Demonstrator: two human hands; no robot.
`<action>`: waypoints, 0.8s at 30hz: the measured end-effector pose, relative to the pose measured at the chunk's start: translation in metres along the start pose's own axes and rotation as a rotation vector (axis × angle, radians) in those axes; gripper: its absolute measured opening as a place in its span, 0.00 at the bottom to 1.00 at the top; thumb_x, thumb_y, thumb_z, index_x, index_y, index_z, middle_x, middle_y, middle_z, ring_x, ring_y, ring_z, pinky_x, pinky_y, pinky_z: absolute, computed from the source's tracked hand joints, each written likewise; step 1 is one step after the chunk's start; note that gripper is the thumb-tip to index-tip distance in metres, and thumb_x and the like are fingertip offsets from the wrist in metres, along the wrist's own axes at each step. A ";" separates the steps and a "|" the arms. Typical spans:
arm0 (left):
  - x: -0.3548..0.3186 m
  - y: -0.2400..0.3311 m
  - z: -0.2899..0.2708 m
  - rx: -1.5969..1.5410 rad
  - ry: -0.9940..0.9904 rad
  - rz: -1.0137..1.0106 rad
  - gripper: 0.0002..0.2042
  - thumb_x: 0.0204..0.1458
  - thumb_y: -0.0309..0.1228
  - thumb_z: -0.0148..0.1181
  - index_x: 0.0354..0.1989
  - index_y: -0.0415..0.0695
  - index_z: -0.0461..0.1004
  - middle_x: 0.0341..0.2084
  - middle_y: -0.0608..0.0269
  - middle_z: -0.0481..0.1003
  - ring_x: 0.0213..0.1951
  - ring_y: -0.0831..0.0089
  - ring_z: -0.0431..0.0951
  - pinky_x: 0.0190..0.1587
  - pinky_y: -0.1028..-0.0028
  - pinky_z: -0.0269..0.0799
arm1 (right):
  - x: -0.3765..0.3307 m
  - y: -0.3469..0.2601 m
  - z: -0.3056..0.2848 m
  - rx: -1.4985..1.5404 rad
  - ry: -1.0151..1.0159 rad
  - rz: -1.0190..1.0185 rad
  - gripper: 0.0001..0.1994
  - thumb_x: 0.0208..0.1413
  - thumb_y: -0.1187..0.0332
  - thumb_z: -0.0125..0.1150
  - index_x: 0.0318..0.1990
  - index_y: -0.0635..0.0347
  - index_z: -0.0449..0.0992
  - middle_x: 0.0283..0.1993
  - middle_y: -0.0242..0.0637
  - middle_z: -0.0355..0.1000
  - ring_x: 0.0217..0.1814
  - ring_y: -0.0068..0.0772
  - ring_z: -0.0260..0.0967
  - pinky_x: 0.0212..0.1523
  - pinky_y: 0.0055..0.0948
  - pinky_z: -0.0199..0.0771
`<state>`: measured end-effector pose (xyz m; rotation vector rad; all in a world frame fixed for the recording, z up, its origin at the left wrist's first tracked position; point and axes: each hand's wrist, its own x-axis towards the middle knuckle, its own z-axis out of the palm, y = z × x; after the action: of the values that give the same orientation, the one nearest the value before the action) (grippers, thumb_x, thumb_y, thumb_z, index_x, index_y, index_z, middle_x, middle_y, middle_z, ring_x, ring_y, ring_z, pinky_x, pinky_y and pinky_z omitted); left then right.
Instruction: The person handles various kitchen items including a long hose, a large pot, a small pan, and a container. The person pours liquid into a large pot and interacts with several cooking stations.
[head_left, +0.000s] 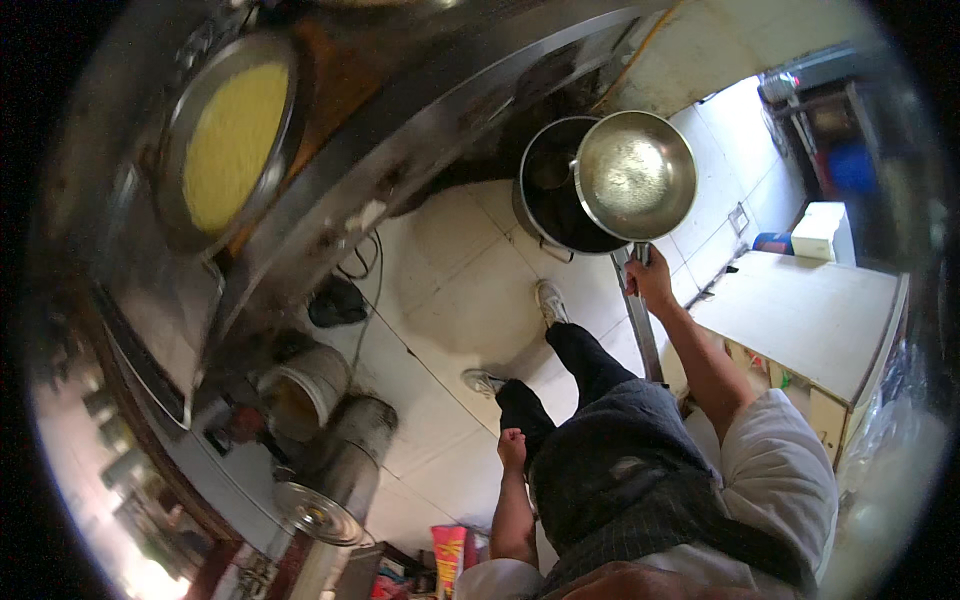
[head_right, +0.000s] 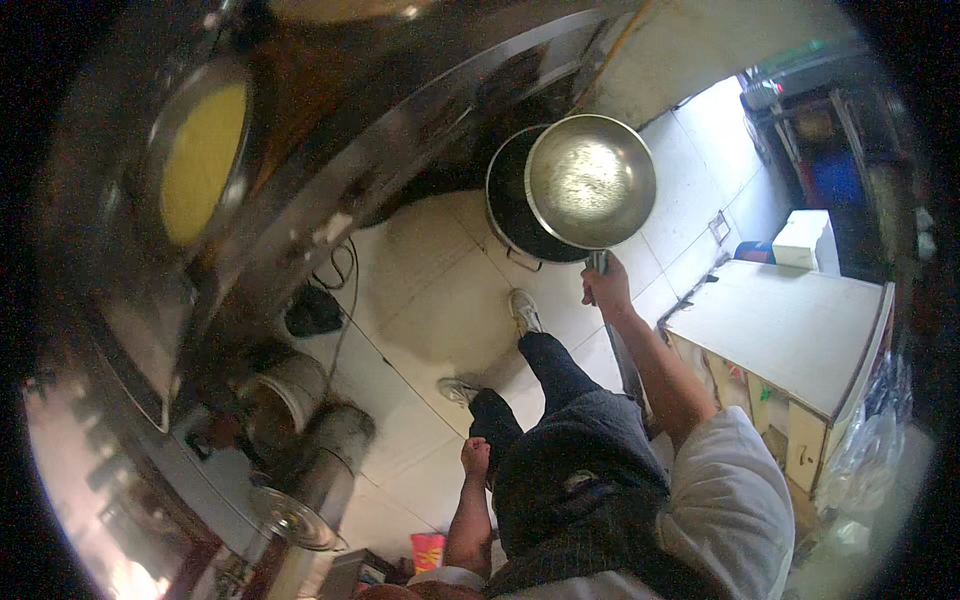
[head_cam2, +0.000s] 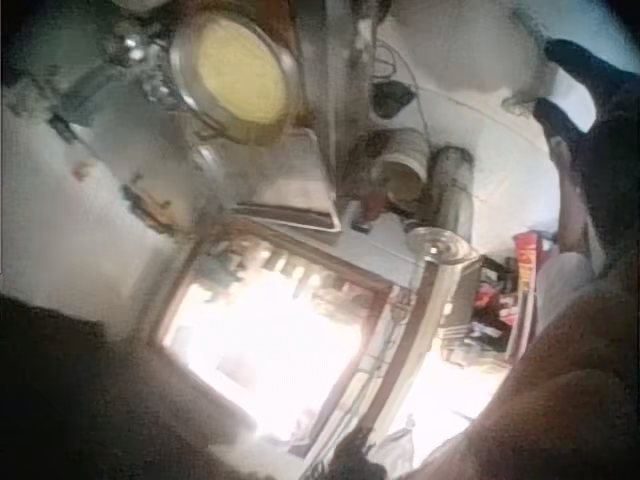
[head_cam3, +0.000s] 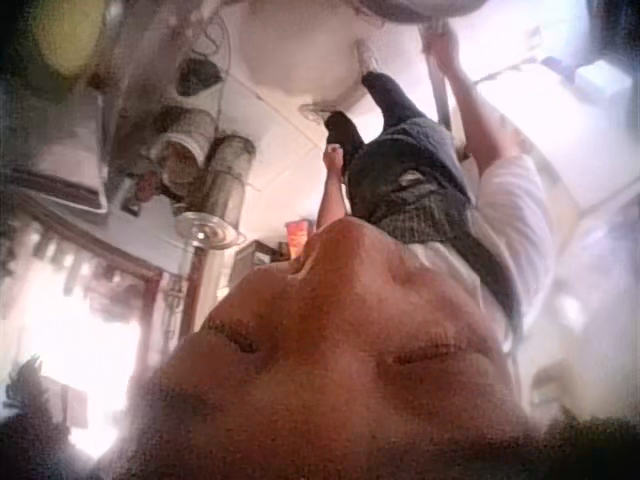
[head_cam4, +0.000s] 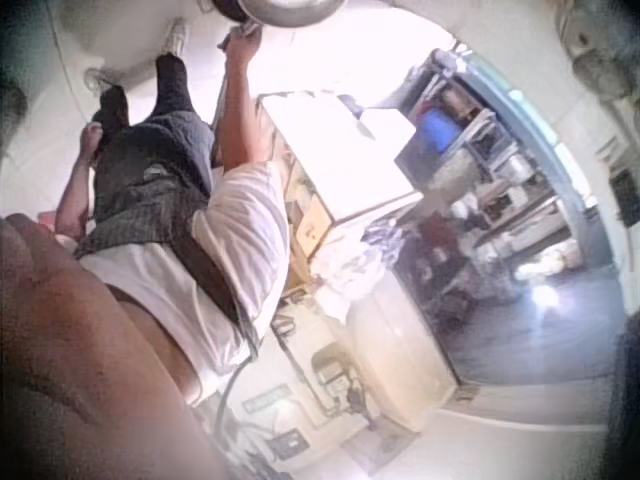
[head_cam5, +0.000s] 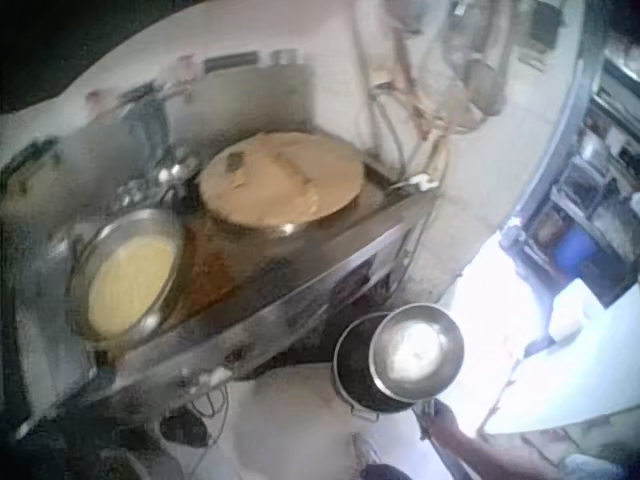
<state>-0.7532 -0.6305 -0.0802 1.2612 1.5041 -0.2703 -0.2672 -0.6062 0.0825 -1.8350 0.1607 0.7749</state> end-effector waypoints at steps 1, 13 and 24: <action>0.000 0.016 -0.001 0.035 0.002 -0.004 0.06 0.46 0.30 0.55 0.31 0.42 0.72 0.25 0.60 0.75 0.30 0.69 0.76 0.35 0.70 0.72 | 0.002 -0.015 -0.009 -0.029 -0.012 -0.011 0.08 0.44 0.77 0.50 0.34 0.64 0.64 0.16 0.33 0.62 0.11 0.25 0.60 0.10 0.26 0.63; 0.033 0.137 -0.061 0.158 0.013 0.298 0.11 0.49 0.35 0.53 0.36 0.43 0.73 0.31 0.56 0.74 0.37 0.59 0.74 0.38 0.61 0.70 | 0.045 -0.235 -0.008 0.155 -0.312 -0.224 0.11 0.46 0.77 0.55 0.39 0.66 0.64 0.18 0.35 0.63 0.12 0.28 0.63 0.12 0.29 0.62; 0.029 0.141 -0.112 0.020 0.100 -0.040 0.10 0.48 0.31 0.50 0.36 0.45 0.75 0.28 0.57 0.75 0.35 0.63 0.76 0.36 0.67 0.72 | 0.223 -0.450 0.117 0.151 -0.249 -0.325 0.06 0.55 0.74 0.50 0.30 0.68 0.69 0.20 0.39 0.64 0.19 0.30 0.59 0.25 0.35 0.65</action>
<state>-0.6997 -0.4757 -0.0001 1.2779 1.6168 -0.2524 0.0621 -0.2653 0.2867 -1.5563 -0.2293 0.7314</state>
